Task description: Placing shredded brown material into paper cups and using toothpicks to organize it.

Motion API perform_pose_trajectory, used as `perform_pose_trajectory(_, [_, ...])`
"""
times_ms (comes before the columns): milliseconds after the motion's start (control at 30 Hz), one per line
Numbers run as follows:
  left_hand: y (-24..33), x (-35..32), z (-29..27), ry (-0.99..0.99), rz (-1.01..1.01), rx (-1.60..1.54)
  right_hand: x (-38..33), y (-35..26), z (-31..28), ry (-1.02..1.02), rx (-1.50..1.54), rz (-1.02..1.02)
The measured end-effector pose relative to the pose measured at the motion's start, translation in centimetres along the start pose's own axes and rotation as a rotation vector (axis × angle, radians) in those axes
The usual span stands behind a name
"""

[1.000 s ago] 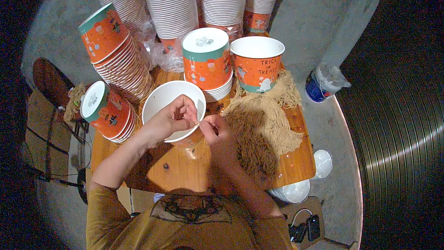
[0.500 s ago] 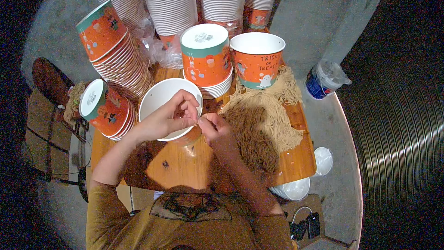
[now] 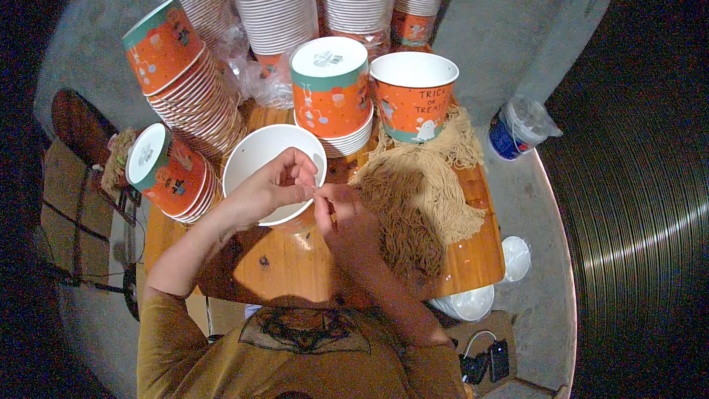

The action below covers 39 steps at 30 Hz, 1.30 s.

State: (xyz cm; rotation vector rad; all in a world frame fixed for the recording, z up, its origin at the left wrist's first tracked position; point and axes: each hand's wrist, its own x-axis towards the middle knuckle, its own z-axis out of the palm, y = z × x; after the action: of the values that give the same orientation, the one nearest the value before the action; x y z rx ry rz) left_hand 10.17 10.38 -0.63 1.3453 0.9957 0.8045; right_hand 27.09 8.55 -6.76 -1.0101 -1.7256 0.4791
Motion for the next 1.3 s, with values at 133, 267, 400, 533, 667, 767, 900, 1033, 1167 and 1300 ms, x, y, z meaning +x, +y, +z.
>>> perform_pose_trajectory(133, [0.1, -0.2, 0.0, -0.018, 0.062, 0.155, -0.2, 0.2, 0.1, -0.032, 0.015, 0.054])
perform_pose_trajectory(267, [0.4, -0.4, -0.2, -0.051, 0.038, 0.231, -0.2, -0.2, 0.0, -0.089, 0.165, 0.177])
perform_pose_trajectory(400, [0.5, -0.6, 0.1, -0.039, 0.077, 0.36, 0.0, -0.5, 0.1, -0.067, 0.215, 0.168])
perform_pose_trajectory(533, [0.3, -1.0, 0.5, 0.067, 0.14, 0.728, -0.2, 0.3, 0.2, -0.095, 0.181, 0.162])
perform_pose_trajectory(667, [0.5, -1.3, 0.6, 0.155, 0.238, 0.786, -0.4, 0.3, 0.3, -0.128, 0.203, 0.18])
perform_pose_trajectory(767, [0.6, -1.1, 0.4, 0.121, 0.203, 0.705, -0.5, 0.6, 0.3, -0.112, 0.205, 0.16])
perform_pose_trajectory(900, [0.7, -1.0, 0.0, 0.055, 0.191, 0.665, -0.5, 0.6, 0.0, -0.106, 0.175, 0.119])
perform_pose_trajectory(1033, [0.7, -1.0, 0.0, 0.046, 0.194, 0.629, -0.5, 0.6, 0.0, -0.112, 0.178, 0.122])
perform_pose_trajectory(1167, [0.8, -1.0, 0.2, 0.063, 0.2, 0.614, -1.4, 1.7, 0.3, -0.082, 0.299, 0.173])
perform_pose_trajectory(1300, [0.7, -1.0, 0.3, 0.065, 0.218, 0.626, -1.2, 1.2, 0.7, 0.032, 0.435, 0.04])
